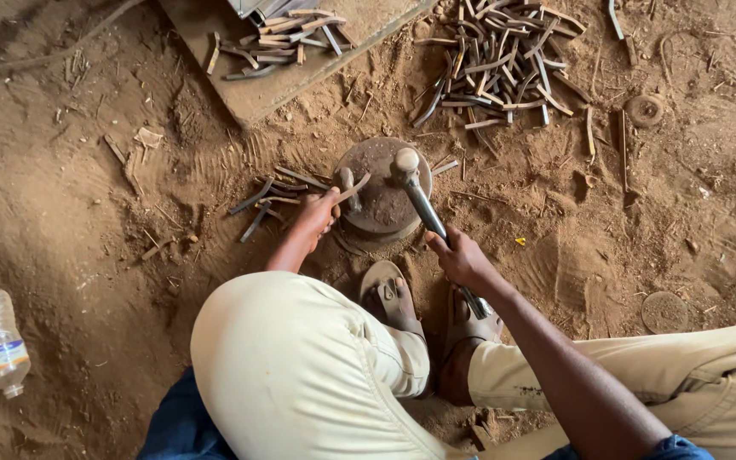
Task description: The person sits on the ground and uses a hammer to strike small metal rods placed on a circular metal plate. They repeatedly pick up rods from a pile, position them on the plate, and hit them with the hammer.
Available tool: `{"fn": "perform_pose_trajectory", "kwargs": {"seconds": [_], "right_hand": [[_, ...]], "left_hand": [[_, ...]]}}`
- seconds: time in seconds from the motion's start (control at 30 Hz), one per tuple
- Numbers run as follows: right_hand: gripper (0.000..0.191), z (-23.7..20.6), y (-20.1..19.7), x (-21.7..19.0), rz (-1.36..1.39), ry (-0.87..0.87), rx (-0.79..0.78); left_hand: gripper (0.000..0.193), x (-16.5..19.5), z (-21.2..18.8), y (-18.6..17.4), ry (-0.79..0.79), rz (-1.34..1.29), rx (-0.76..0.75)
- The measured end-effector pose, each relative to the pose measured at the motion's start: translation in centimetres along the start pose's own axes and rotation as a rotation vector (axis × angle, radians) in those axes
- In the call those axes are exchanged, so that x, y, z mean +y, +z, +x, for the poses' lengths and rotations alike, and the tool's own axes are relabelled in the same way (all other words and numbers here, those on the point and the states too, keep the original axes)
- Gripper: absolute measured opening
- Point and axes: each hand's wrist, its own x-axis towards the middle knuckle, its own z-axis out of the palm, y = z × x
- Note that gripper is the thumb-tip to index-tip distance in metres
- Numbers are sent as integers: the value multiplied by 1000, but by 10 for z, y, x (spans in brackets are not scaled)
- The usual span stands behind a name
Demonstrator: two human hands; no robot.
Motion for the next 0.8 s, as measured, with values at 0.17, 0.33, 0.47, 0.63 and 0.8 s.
{"fn": "perform_pose_trajectory", "kwargs": {"seconds": [0.17, 0.33, 0.47, 0.63, 0.8], "right_hand": [[53, -4, 2, -2, -16, -17, 5], [52, -8, 3, -6, 31, 20, -48], [53, -12, 4, -10, 69, 31, -52], [50, -15, 4, -14, 86, 32, -46], [48, -16, 4, -17, 86, 32, -53]], "left_hand": [[52, 5, -6, 4, 297, 177, 147], [40, 8, -7, 7, 307, 357, 246], [37, 9, -7, 8, 331, 445, 289], [43, 6, -5, 9, 334, 412, 313], [36, -2, -5, 12, 359, 359, 311]]}}
